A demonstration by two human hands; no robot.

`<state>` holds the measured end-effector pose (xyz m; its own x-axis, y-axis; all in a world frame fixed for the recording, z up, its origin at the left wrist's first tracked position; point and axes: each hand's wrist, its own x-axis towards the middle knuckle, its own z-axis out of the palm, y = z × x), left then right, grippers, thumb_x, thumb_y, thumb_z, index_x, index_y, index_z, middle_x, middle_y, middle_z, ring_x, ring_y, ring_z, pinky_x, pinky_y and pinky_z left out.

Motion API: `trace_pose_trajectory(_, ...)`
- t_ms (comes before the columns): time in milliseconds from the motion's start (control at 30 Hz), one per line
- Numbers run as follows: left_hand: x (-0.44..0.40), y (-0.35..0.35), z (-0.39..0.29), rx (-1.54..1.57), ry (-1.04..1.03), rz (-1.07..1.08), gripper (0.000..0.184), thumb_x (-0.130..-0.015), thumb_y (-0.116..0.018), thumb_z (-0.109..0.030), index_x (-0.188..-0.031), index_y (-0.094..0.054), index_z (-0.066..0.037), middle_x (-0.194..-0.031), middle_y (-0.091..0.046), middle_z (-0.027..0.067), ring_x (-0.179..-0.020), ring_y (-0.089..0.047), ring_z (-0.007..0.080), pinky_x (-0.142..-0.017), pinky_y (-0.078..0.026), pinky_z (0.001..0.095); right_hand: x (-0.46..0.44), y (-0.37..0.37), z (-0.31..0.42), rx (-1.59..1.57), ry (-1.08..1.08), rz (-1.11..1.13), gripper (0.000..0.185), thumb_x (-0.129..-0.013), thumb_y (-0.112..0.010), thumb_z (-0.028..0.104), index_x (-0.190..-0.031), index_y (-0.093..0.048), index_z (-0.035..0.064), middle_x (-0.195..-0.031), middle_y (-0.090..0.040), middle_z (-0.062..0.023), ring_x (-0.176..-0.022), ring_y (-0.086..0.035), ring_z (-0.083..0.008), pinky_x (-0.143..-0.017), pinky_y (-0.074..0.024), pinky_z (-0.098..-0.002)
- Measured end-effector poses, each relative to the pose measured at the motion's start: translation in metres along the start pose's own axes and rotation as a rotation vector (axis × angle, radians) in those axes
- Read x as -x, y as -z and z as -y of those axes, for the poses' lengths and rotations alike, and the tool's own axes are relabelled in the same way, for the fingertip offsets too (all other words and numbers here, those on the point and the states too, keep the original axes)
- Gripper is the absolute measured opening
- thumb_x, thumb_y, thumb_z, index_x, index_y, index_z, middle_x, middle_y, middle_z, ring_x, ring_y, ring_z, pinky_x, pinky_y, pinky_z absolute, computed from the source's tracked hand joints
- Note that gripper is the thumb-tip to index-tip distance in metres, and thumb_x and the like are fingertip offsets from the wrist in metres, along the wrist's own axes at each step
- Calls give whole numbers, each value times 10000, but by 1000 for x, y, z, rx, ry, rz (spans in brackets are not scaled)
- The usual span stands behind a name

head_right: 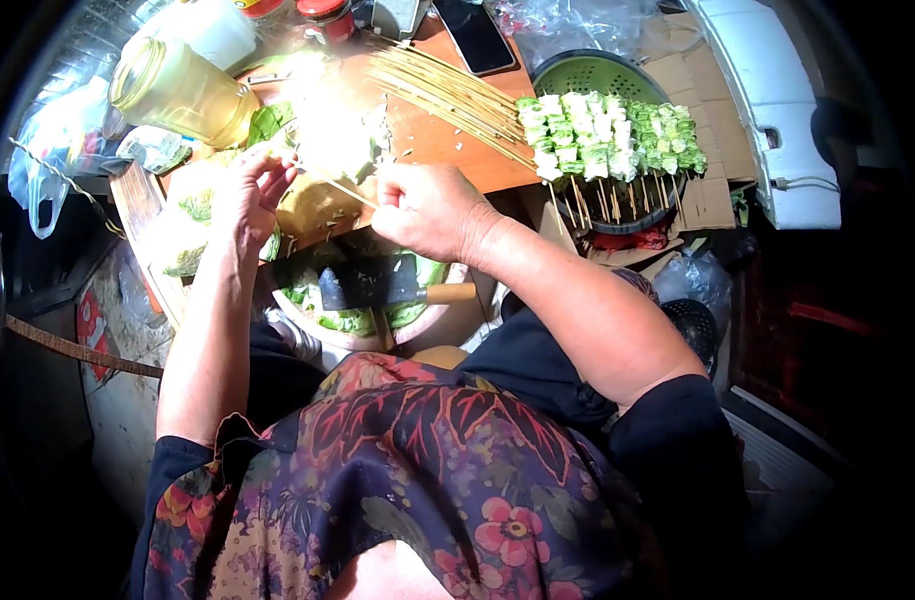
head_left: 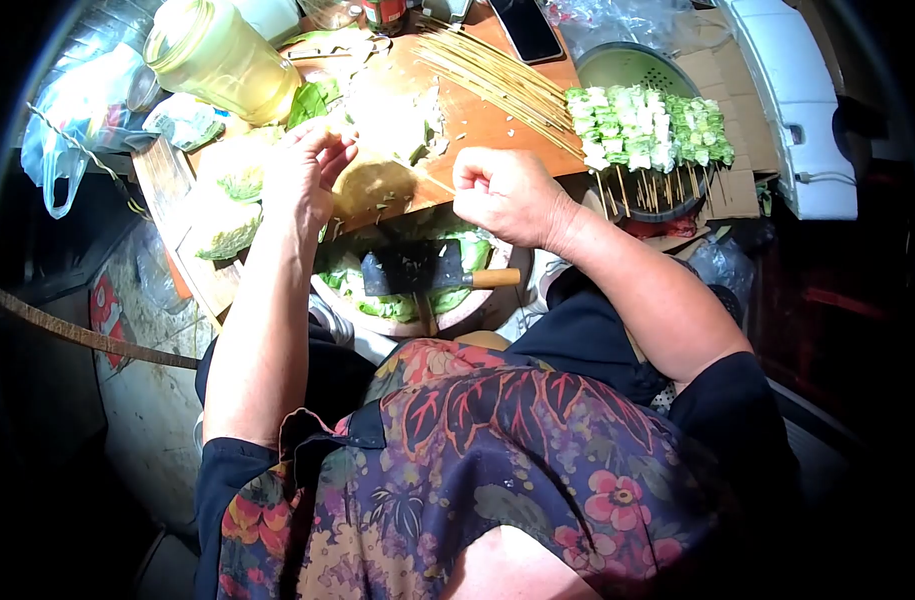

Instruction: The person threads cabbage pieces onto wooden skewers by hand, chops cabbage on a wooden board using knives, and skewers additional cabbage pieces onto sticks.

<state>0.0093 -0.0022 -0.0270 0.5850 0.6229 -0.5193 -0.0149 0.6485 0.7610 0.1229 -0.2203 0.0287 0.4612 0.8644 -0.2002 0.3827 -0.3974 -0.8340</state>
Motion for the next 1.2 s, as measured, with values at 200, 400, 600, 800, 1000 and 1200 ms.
trace_pose_trajectory(200,3,-9,8,-226,-341,-26,225,-819,-605,27,-1035,-545,6,-884,-630,104,-760,-653,189,-707,-554,290,-1,-10,2,-86,-76,-28,129,-744,-617,134,-721,-524,48,-598,-497,12,-572,-473,-65,-546,-419,-249)
trace_pose_trajectory(400,12,-17,22,-379,-381,87,257,-808,-585,67,-1056,-562,3,-930,-630,102,-811,-638,173,-735,-528,274,2,-13,1,-88,-89,-78,114,-763,-609,134,-731,-548,42,-601,-502,11,-574,-483,-67,-546,-420,-248)
trace_pose_trajectory(600,48,-43,42,-360,-121,432,330,-800,-522,-25,-1120,-594,-3,-1039,-621,89,-929,-610,167,-863,-479,305,-17,-10,-18,-71,-99,-197,172,-784,-604,196,-761,-612,26,-649,-607,-81,-616,-588,-155,-607,-477,-305)
trace_pose_trajectory(800,-10,-33,41,-456,-177,31,190,-879,-578,-41,-1065,-605,-16,-905,-644,68,-743,-611,121,-702,-507,259,-18,2,-25,-64,-144,-239,189,-792,-613,205,-745,-615,22,-643,-604,-69,-611,-563,-137,-610,-470,-295)
trace_pose_trajectory(1000,-35,-22,67,-1231,-162,43,244,-848,-678,-172,-1018,-631,-4,-695,-634,45,-594,-598,127,-551,-498,272,-17,9,-26,-82,-171,-236,249,-731,-653,280,-710,-630,33,-689,-646,-121,-685,-640,-254,-693,-505,-345)
trace_pose_trajectory(1200,-29,-30,67,-1337,-166,57,185,-819,-693,-175,-879,-630,-12,-711,-652,77,-622,-623,150,-582,-508,296,-18,15,-24,-94,-207,-220,231,-720,-657,272,-690,-615,47,-685,-647,-115,-685,-642,-247,-694,-507,-338)
